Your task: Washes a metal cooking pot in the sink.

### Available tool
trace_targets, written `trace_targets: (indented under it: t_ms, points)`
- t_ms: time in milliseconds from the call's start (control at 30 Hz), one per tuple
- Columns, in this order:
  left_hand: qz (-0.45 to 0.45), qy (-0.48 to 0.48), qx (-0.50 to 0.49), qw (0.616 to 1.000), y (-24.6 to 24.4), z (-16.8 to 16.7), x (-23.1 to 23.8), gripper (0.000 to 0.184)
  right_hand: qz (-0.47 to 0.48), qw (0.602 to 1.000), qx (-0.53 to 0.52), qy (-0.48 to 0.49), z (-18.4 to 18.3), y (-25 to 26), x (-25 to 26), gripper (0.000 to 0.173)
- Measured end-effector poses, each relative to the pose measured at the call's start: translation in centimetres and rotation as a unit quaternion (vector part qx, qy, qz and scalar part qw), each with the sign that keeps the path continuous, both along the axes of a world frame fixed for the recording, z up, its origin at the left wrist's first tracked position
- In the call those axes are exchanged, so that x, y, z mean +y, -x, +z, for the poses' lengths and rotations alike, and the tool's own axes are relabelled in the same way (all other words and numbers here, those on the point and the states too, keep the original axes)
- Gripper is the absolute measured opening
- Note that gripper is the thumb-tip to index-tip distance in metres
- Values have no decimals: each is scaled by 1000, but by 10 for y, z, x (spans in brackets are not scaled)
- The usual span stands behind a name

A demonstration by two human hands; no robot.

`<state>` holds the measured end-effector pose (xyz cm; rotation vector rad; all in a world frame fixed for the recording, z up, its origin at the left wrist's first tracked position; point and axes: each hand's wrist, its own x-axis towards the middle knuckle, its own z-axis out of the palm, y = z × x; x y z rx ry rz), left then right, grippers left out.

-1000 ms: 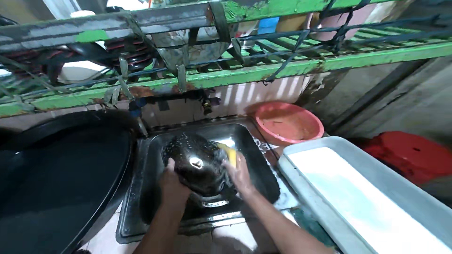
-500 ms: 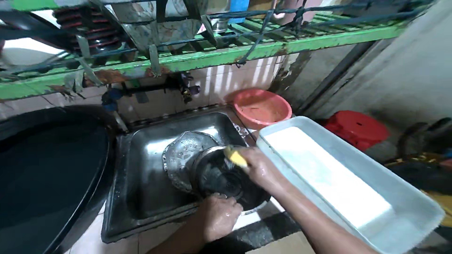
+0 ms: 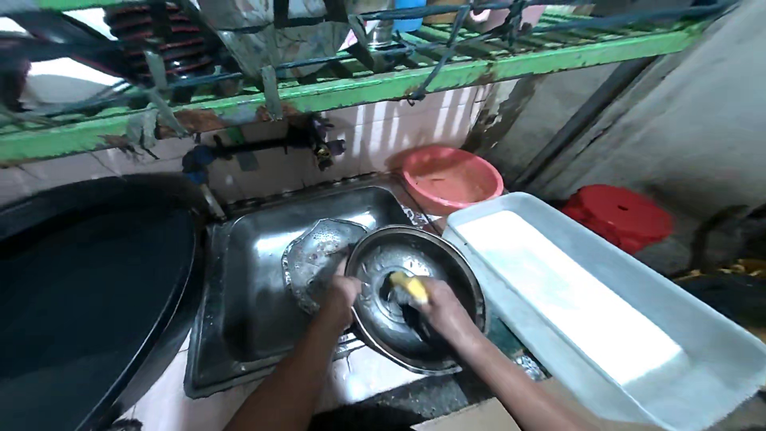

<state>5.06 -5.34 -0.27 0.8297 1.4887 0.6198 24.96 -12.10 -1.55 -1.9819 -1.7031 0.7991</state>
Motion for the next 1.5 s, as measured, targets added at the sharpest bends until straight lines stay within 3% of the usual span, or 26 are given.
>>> trace_targets:
  t_ms: [100,200,267,367,467,567,633,667,767,833,900,967,1033,1100,1167,1300,1433,1500]
  points:
    - [13,-8,-46,999,-13,12,-20,84,-233,955,167,-72,-6,6,29,41]
    - [26,-39,-64,997,-23,18,-30,77,-284,938,183,-72,-21,34,56,53]
    - [34,-66,-88,993,-20,16,-28,63,-226,960,160,-44,-19,60,59,57]
    - [47,-110,-85,989,-6,24,-20,48,-38,988,143,31,1,84,40,51]
    - [-17,-151,-8,988,20,39,-8,57,204,970,70,110,3,60,14,47]
    - [-77,-153,53,984,33,47,1,66,289,939,-149,115,5,12,16,39]
    - [-91,-146,75,982,28,49,3,67,268,928,-251,55,8,-4,37,33]
    - [-92,-144,86,982,24,51,4,67,263,927,-267,-22,13,-5,47,29]
    - [-104,-141,98,980,15,54,4,67,323,872,-227,-291,27,10,80,30]
    - [-114,-142,110,977,15,54,4,67,353,848,-229,-324,26,8,95,36]
    - [-99,-147,115,977,15,54,4,68,318,876,-254,-258,2,-15,86,33]
    - [-69,-161,104,979,16,48,2,69,249,922,-272,-117,-17,-24,51,29]
    - [-41,-177,77,980,17,37,1,70,188,963,-190,41,-9,3,14,38]
    - [-24,-182,47,982,17,30,-1,68,175,976,-67,112,5,40,-2,47]
    - [-16,-177,45,983,15,29,-1,63,186,981,-11,60,6,65,11,42]
    - [-22,-203,83,975,12,30,-2,57,178,970,-88,-138,-9,57,77,40]
    - [-8,-223,70,972,19,24,-8,60,146,958,-216,-122,-31,6,70,35]
    - [-1,-219,63,974,22,20,-5,60,134,967,-217,0,-23,15,44,38]
